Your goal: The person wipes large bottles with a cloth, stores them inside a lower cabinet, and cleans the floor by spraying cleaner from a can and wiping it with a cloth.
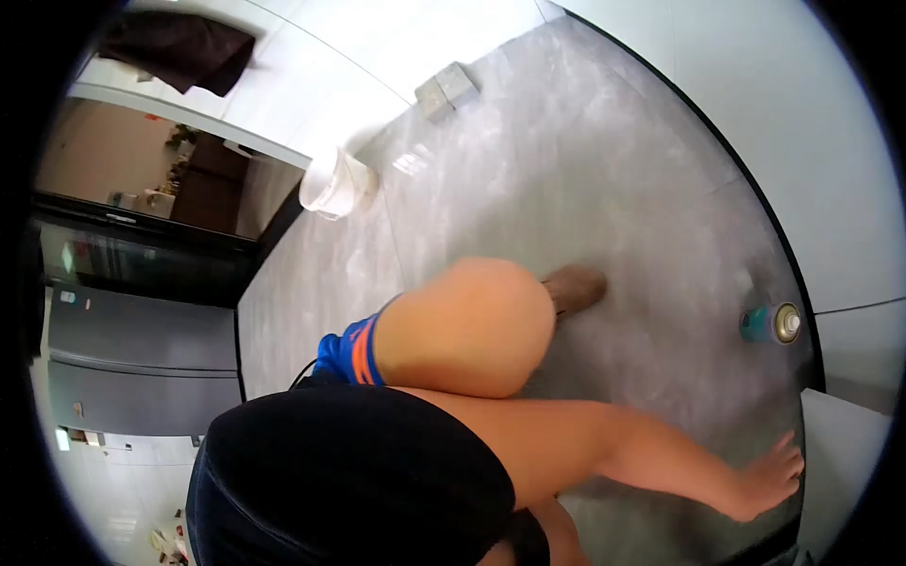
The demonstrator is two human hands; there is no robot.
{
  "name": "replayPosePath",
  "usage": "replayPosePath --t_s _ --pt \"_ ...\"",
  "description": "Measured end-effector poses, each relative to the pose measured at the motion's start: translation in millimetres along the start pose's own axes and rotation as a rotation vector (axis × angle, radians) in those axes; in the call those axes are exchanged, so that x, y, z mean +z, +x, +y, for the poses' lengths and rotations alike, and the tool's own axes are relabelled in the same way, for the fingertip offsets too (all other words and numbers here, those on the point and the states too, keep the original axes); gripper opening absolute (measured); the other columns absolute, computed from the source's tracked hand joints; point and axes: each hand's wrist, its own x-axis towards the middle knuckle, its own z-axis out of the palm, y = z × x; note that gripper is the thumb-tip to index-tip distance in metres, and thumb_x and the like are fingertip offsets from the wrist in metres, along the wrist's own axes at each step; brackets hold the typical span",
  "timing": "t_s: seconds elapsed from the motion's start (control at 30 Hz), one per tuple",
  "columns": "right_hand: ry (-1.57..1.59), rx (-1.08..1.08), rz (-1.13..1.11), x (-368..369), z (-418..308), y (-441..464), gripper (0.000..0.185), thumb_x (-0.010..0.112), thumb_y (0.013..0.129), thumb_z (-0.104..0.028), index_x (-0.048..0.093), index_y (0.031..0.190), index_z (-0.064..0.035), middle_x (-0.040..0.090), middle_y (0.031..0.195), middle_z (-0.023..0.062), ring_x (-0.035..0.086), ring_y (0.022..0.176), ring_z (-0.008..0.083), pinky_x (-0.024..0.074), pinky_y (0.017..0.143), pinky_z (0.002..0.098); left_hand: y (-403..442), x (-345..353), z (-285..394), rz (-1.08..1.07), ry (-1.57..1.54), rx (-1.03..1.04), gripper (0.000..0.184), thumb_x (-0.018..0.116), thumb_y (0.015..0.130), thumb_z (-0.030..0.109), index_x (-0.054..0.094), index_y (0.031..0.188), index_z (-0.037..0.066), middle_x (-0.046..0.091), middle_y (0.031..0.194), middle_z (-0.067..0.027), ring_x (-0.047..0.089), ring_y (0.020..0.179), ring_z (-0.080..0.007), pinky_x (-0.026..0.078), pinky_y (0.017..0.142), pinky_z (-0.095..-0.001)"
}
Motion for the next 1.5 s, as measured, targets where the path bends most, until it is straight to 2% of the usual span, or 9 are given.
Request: replayPosePath --t_s 0.03,0.17,0.33,0.4,0.53,0.8,1.17,1.3,1.5 --pt "0.027 0.03 0.002 -10.7 -4.1 -6.1 0.053 0.06 0.085 -0.042 0.048 0.123 -0.0059 0.056 0.121 0.0121 0.054 0.108 0.0248 0.0439 0.092 0.0389 6.7 8.9 -15.8 0.333 0.056 0.016 0.034 0.057 0.073 0.007 0.056 0.104 -0.006 0.043 0.116 -0.023 0.034 0.118 -0.0376 0.009 0.111 -0.0559" --pt "0.278 0.095 0.121 -173.9 25.0 -116.8 0.047 0.058 0.087 -0.043 0.055 0.119 -0.0082 0.059 0.119 0.0088 0.057 0.105 0.0227 0.0458 0.089 0.039 -19.4 -23.7 1.9 0.45 -0.299 -0.172 0.013 0.053 0.077 0.006 0.056 0.09 0.004 0.052 0.094 -0.0158 0.046 0.094 -0.0344 0.035 0.086 -0.0456" --pt "0.425 0.024 0.105 -68.5 28.0 -227.6 0.042 0.066 0.086 -0.034 0.059 0.118 -0.0077 0.063 0.111 0.0073 0.061 0.098 0.022 0.05 0.084 0.034 -16.3 -82.5 -69.6 0.63 0.063 0.146 0.05 0.066 0.061 0.004 0.05 0.108 0.005 0.051 0.106 -0.0143 0.047 0.105 -0.0337 0.036 0.09 -0.0444" --pt "0.316 -0.005 0.274 -5.0 20.1 -288.7 0.041 0.068 0.085 -0.029 0.06 0.116 -0.0038 0.064 0.108 0.0083 0.062 0.095 0.0204 0.0509 0.083 0.0311 12.2 -135.2 -73.3 0.601 0.04 -0.016 0.052 0.069 0.069 0.011 0.048 0.116 0.001 0.051 0.112 -0.016 0.044 0.114 -0.032 0.035 0.097 -0.0422" --pt "0.176 0.008 0.222 9.7 75.5 -364.2 0.039 0.067 0.085 -0.026 0.06 0.114 0.0003 0.064 0.106 0.0095 0.063 0.092 0.0184 0.0526 0.079 0.0312 65.2 -152.5 -14.7 0.278 0.177 0.274 0.069 0.073 0.07 0.019 0.041 0.128 -0.002 0.049 0.128 -0.0186 0.043 0.122 -0.0309 0.034 0.103 -0.0394" --pt "0.967 0.176 0.041 50.7 159.4 -433.4 0.046 0.056 0.083 -0.005 0.044 0.127 0.0037 0.055 0.121 0.0167 0.057 0.109 0.0285 0.0472 0.095 0.0399 122.4 -116.1 43.8 0.105 -0.273 0.149 0.067 0.069 0.069 0.016 0.042 0.128 0.002 0.055 0.121 -0.0168 0.055 0.109 -0.0323 0.043 0.092 -0.0405" --pt "1.231 0.173 -0.102 134.2 172.1 -416.9 0.035 0.056 0.084 -0.01 0.054 0.118 -0.001 0.062 0.111 0.0151 0.062 0.1 0.0278 0.0518 0.086 0.0422 12.4 -91.6 100.2 0.009 -0.102 0.519 0.033 0.071 0.071 0.008 0.055 0.099 0.002 0.058 0.099 -0.0093 0.055 0.097 -0.0239 0.04 0.087 -0.0352" --pt "1.278 0.269 -0.036 145.5 164.6 -426.8 0.033 0.06 0.086 -0.015 0.054 0.116 -0.0023 0.062 0.11 0.0136 0.063 0.096 0.0268 0.0536 0.081 0.0411 -49.0 -15.5 160.8 0.111 -0.059 0.915 0.046 0.074 0.066 0.012 0.048 0.102 0.005 0.053 0.111 -0.0114 0.049 0.105 -0.0289 0.026 0.095 -0.0453" --pt "1.232 0.236 0.158 154.9 165.4 -429.0 0.032 0.061 0.088 -0.027 0.057 0.11 -0.0037 0.064 0.1 0.0101 0.064 0.092 0.0225 0.055 0.076 0.0374 -64.0 47.8 210.8 -0.077 -0.331 0.942 0.064 0.075 0.069 0.021 0.039 0.12 0.006 0.046 0.13 -0.0145 0.042 0.123 -0.0299 0.017 0.1 -0.0583"
